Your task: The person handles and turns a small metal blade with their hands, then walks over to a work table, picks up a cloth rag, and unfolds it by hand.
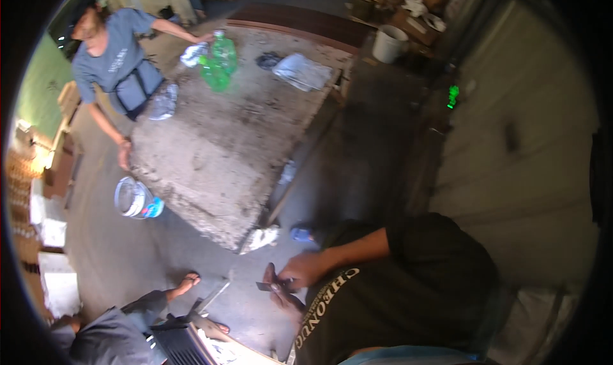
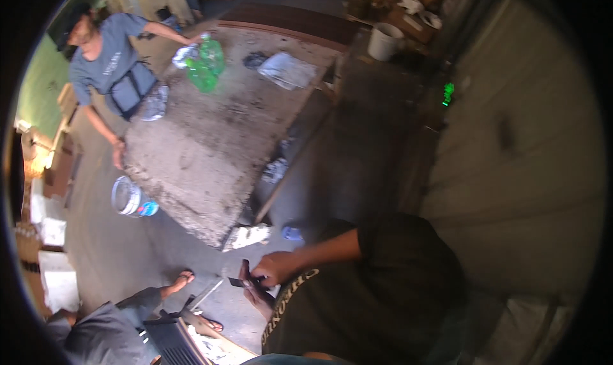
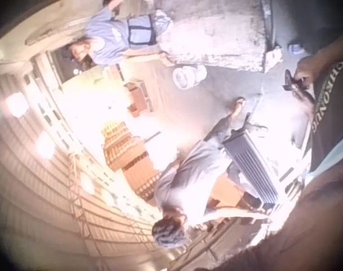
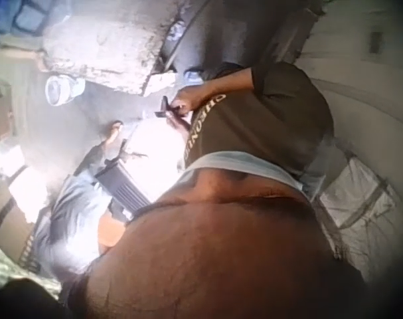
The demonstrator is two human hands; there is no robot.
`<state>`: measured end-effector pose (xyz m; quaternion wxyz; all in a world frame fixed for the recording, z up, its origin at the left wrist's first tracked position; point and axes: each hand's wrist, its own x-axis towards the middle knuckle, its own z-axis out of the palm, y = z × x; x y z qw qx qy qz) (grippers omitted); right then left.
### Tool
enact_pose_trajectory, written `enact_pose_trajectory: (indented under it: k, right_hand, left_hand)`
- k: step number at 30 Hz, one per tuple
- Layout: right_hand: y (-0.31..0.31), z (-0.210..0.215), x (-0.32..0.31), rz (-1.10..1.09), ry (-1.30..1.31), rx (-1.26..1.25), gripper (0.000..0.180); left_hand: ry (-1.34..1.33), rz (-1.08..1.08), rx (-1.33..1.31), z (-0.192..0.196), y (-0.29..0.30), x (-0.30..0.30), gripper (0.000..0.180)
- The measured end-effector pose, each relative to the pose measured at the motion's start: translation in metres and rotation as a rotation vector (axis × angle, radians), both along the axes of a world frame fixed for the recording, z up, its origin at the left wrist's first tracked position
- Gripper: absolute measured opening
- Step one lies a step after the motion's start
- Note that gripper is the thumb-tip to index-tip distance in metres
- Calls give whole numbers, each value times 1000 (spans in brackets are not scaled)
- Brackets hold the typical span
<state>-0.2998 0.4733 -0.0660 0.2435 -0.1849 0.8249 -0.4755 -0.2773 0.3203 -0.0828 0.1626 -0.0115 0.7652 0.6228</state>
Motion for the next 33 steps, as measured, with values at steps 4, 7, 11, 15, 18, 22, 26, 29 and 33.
enact_pose_trajectory:
  k: [4,7,11,15,18,22,26,29,33]
  right_hand:
    - [29,-28,18,-188,6,75,27]
    - [95,-91,43,-521,-45,184,30]
    - [207,-209,95,-1108,-158,213,28]
    - [327,-288,218,-1805,-424,303,23]
    - [405,-322,284,-1979,-514,123,20]
    - [516,-368,341,-2104,-615,-8,23]
    - [616,-379,326,-2020,-929,283,29]
    - [660,-418,376,-1997,-949,448,29]
    - [707,-492,408,-2037,-920,697,27]
  left_hand:
    - [138,-155,215,-53,22,-8,50]
    - [11,-495,-122,-127,39,-16,44]
    - [-55,-890,-802,-329,-54,-19,39]
    - [-141,-982,-1071,-289,-27,-61,38]
    - [-80,-966,-1110,-254,36,-81,37]
    - [157,-939,-1179,-195,189,-92,36]
    - [647,-859,-1360,-82,385,-116,35]
    - [937,-891,-1472,-48,556,-109,35]
    - [1171,-858,-1647,-31,732,-89,34]
